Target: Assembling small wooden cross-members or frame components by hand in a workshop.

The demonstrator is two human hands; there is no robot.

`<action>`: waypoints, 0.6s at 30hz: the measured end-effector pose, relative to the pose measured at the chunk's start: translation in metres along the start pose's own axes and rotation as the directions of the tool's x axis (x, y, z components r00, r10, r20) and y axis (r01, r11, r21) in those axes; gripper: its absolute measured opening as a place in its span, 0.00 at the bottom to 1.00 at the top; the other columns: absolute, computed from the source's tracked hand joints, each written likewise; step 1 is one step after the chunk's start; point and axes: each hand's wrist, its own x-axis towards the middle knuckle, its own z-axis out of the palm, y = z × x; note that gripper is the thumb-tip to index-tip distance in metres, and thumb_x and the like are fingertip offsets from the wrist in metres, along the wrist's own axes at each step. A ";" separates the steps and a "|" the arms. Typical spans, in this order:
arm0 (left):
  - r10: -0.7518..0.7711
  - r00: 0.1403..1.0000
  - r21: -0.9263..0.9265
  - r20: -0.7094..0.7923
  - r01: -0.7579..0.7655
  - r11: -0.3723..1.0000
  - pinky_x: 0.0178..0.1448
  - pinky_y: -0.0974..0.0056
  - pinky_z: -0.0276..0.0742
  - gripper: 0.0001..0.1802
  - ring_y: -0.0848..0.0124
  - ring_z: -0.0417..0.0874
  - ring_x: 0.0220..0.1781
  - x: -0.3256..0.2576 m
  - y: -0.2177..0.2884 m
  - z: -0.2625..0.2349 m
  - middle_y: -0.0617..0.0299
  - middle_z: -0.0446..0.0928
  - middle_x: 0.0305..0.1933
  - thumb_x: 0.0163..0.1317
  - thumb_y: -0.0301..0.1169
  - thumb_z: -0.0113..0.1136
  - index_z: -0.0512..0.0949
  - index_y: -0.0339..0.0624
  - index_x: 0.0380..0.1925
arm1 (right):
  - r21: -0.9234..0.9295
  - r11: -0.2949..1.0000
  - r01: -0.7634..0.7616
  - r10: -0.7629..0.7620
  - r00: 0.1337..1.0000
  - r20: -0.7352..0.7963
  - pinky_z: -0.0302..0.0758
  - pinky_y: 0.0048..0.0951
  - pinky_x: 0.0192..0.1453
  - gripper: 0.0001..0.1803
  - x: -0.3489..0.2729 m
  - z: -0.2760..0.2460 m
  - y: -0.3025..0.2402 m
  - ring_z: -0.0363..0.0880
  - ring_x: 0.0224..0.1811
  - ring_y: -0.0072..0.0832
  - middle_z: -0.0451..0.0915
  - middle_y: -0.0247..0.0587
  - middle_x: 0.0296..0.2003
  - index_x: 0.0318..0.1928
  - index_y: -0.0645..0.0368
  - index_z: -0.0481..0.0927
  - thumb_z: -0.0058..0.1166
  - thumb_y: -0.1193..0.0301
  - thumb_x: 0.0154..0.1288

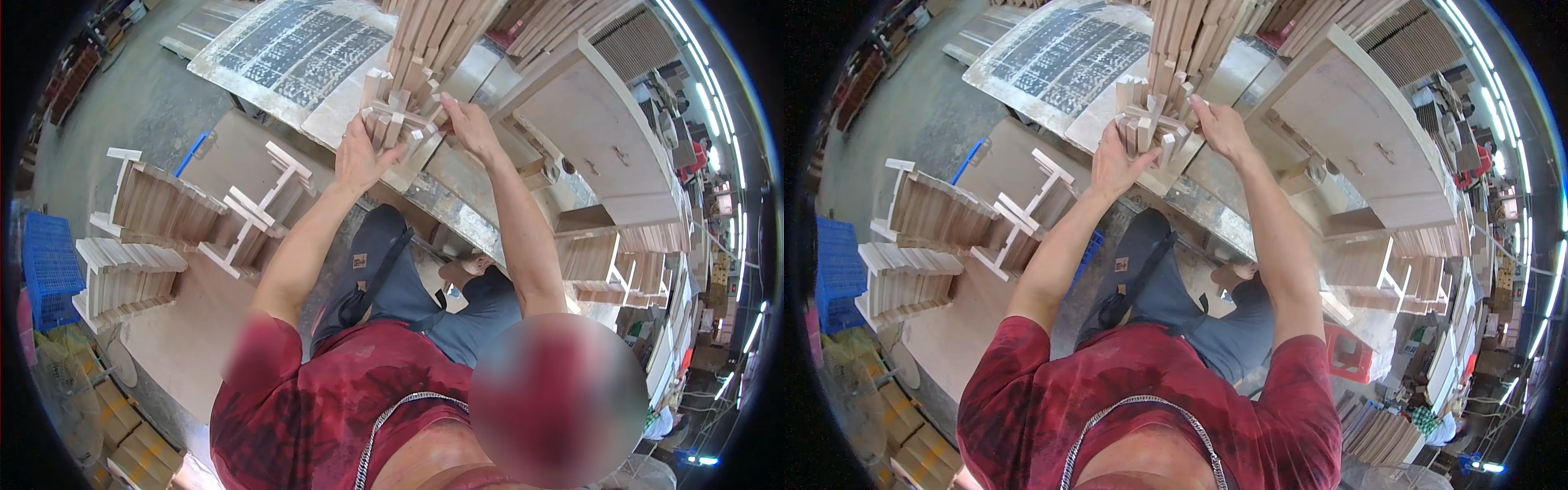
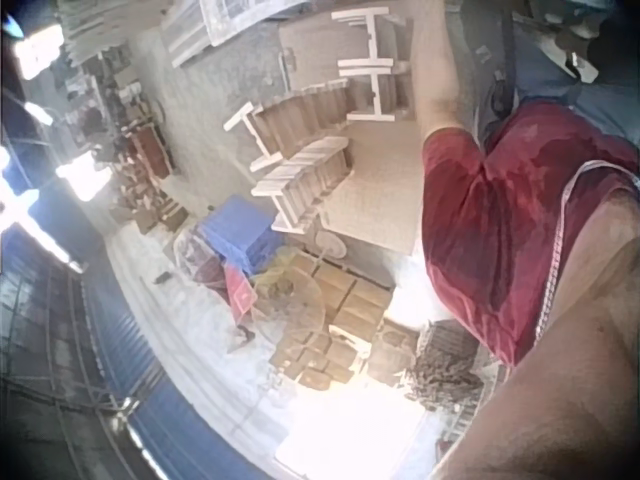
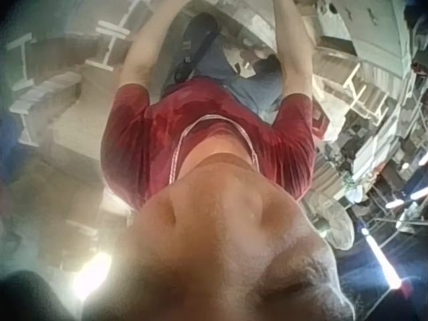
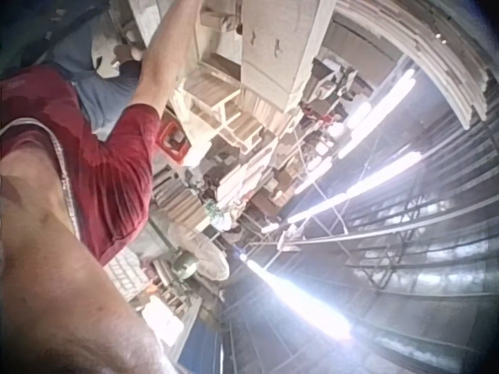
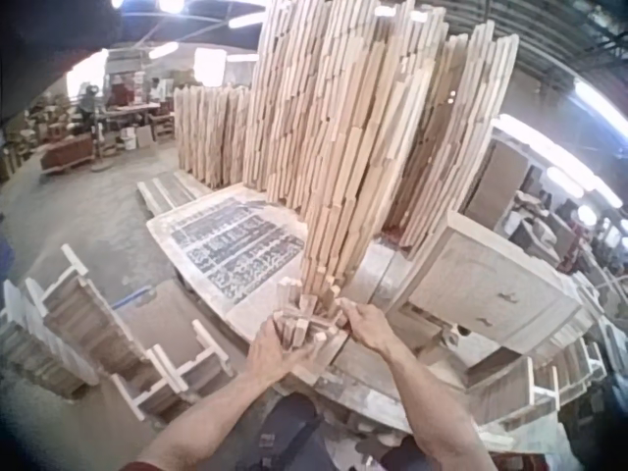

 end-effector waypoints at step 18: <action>0.175 0.983 -0.049 0.061 -0.173 0.984 0.70 0.53 0.71 0.48 0.55 0.75 0.67 -0.002 -0.042 0.011 0.42 0.73 0.63 0.49 0.38 0.82 0.66 0.26 0.64 | -0.112 0.992 -0.056 -0.015 0.836 -0.549 0.83 0.34 0.41 0.15 -0.361 -0.165 0.096 0.87 0.35 0.35 0.87 0.46 0.32 0.47 0.59 0.87 0.57 0.81 0.60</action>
